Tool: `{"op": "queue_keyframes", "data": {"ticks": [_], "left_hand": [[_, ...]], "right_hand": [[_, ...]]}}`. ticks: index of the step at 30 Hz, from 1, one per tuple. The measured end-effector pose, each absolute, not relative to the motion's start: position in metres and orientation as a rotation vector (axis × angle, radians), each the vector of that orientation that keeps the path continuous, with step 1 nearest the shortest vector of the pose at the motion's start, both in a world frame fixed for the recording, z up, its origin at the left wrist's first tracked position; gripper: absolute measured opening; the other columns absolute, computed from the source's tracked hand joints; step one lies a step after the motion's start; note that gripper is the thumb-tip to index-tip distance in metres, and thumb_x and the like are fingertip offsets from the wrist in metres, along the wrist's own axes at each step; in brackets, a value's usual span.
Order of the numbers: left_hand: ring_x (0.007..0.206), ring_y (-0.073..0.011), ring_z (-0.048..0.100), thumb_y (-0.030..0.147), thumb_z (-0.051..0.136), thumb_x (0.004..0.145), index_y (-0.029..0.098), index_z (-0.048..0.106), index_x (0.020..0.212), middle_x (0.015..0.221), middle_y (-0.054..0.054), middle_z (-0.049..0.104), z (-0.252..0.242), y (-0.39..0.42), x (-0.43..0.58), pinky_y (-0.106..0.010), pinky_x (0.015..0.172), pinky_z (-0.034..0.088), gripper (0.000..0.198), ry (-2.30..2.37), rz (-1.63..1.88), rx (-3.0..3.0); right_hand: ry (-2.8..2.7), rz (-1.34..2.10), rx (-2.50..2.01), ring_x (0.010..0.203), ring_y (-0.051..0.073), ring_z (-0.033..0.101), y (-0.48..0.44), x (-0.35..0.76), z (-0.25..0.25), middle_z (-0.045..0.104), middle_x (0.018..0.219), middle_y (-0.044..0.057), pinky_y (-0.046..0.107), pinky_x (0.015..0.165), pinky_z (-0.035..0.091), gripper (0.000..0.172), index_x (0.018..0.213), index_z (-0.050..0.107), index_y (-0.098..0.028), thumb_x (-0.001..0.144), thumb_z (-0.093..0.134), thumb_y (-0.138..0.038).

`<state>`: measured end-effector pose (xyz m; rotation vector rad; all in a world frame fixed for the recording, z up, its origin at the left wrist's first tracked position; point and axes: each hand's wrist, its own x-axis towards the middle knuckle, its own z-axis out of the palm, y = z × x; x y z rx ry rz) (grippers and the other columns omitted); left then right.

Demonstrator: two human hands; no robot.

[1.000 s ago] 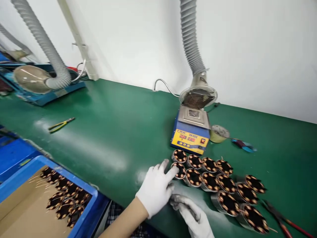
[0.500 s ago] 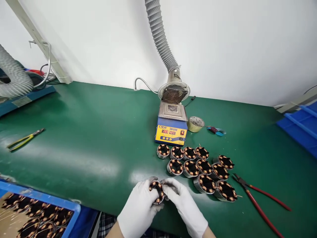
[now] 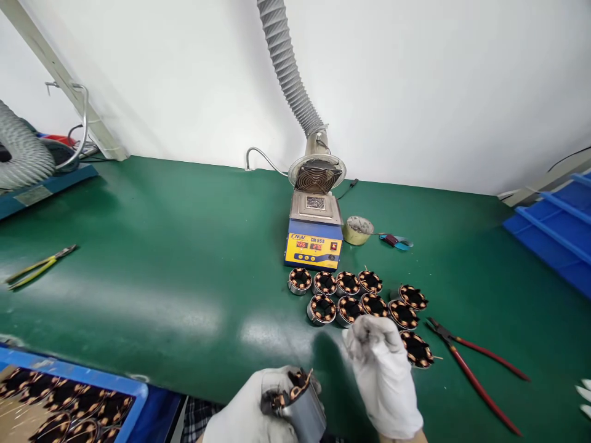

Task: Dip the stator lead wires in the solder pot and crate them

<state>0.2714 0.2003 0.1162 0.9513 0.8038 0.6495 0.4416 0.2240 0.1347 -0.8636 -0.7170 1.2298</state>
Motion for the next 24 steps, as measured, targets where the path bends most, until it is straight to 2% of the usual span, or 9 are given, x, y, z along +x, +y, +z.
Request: {"op": "queue_keyframes", "data": {"ticks": [2, 4, 7, 9, 13, 15, 18, 21, 24], "left_hand": [[0.068, -0.0192, 0.060, 0.054, 0.058, 0.072, 0.014, 0.065, 0.091, 0.074, -0.006, 0.062, 0.115, 0.205, 0.270, -0.030, 0.063, 0.047, 0.045, 0.817, 0.670, 0.808], [0.084, -0.0231, 0.061, 0.043, 0.067, 0.067, 0.018, 0.066, 0.090, 0.091, -0.008, 0.065, 0.118, 0.213, 0.265, -0.034, 0.074, 0.047, 0.034, 0.854, 0.728, 0.850], [0.119, -0.0300, 0.045, 0.023, 0.078, 0.051, 0.019, 0.069, 0.072, 0.126, -0.009, 0.053, 0.123, 0.224, 0.259, -0.036, 0.099, 0.035, 0.023, 0.944, 0.677, 1.218], [0.123, -0.0320, 0.040, 0.020, 0.077, 0.051, 0.018, 0.069, 0.072, 0.130, -0.012, 0.049, 0.120, 0.227, 0.259, -0.040, 0.102, 0.032, 0.023, 1.086, 0.607, 1.455], [0.123, -0.0345, 0.040, 0.013, 0.075, 0.047, 0.016, 0.054, 0.120, 0.134, -0.018, 0.045, 0.110, 0.221, 0.258, -0.047, 0.102, 0.033, 0.076, 1.312, 0.596, 1.735], [0.121, -0.0323, 0.043, 0.013, 0.074, 0.051, 0.019, 0.048, 0.127, 0.132, -0.015, 0.049, 0.112, 0.220, 0.256, -0.047, 0.102, 0.033, 0.081, 1.289, 0.539, 1.807], [0.109, -0.0286, 0.054, 0.025, 0.076, 0.057, 0.025, 0.061, 0.113, 0.116, -0.008, 0.063, 0.122, 0.226, 0.254, -0.042, 0.097, 0.039, 0.057, 1.232, 0.565, 1.746], [0.097, -0.0250, 0.060, 0.036, 0.067, 0.069, 0.023, 0.071, 0.082, 0.099, -0.006, 0.070, 0.128, 0.238, 0.259, -0.036, 0.090, 0.043, 0.019, 1.146, 0.743, 1.508], [0.088, -0.0234, 0.063, 0.043, 0.054, 0.078, 0.019, 0.067, 0.066, 0.083, -0.006, 0.071, 0.121, 0.246, 0.263, -0.033, 0.081, 0.047, 0.029, 1.211, 0.948, 1.128]], "right_hand": [[-0.614, 1.310, -0.900, 0.048, 0.011, 0.050, 0.222, 0.441, 0.129, 0.058, 0.059, -0.002, 0.023, 0.046, 0.040, 0.016, 0.071, 0.066, -0.024, 0.064, 0.077, -0.033], [-0.600, 1.525, -0.930, 0.058, 0.014, 0.056, 0.215, 0.431, 0.122, 0.063, 0.067, 0.002, 0.027, 0.055, 0.045, 0.021, 0.076, 0.067, -0.021, 0.063, 0.079, -0.032], [-0.500, 1.921, -0.766, 0.084, 0.021, 0.060, 0.202, 0.409, 0.109, 0.066, 0.092, 0.008, 0.034, 0.078, 0.045, 0.043, 0.095, 0.066, -0.020, 0.060, 0.079, -0.040], [-0.369, 2.100, -0.622, 0.090, 0.023, 0.060, 0.198, 0.397, 0.100, 0.066, 0.096, 0.008, 0.037, 0.084, 0.043, 0.046, 0.099, 0.065, -0.020, 0.063, 0.076, -0.045], [-0.141, 2.174, -0.577, 0.082, 0.020, 0.061, 0.200, 0.388, 0.086, 0.068, 0.086, 0.005, 0.037, 0.083, 0.043, 0.038, 0.093, 0.067, -0.019, 0.068, 0.070, -0.047], [-0.109, 2.160, -0.588, 0.081, 0.020, 0.061, 0.202, 0.389, 0.083, 0.069, 0.085, 0.004, 0.035, 0.083, 0.043, 0.036, 0.092, 0.068, -0.019, 0.068, 0.072, -0.044], [-0.086, 2.141, -0.554, 0.087, 0.019, 0.060, 0.204, 0.389, 0.082, 0.069, 0.091, 0.004, 0.033, 0.083, 0.043, 0.033, 0.093, 0.068, -0.019, 0.068, 0.073, -0.039], [-0.050, 2.170, -0.464, 0.082, 0.017, 0.061, 0.205, 0.389, 0.082, 0.069, 0.089, 0.003, 0.031, 0.076, 0.045, 0.027, 0.087, 0.068, -0.018, 0.067, 0.074, -0.035], [-0.072, 2.217, -0.445, 0.073, 0.017, 0.062, 0.207, 0.389, 0.083, 0.069, 0.084, 0.005, 0.030, 0.068, 0.046, 0.025, 0.086, 0.068, -0.016, 0.067, 0.074, -0.032]]}}
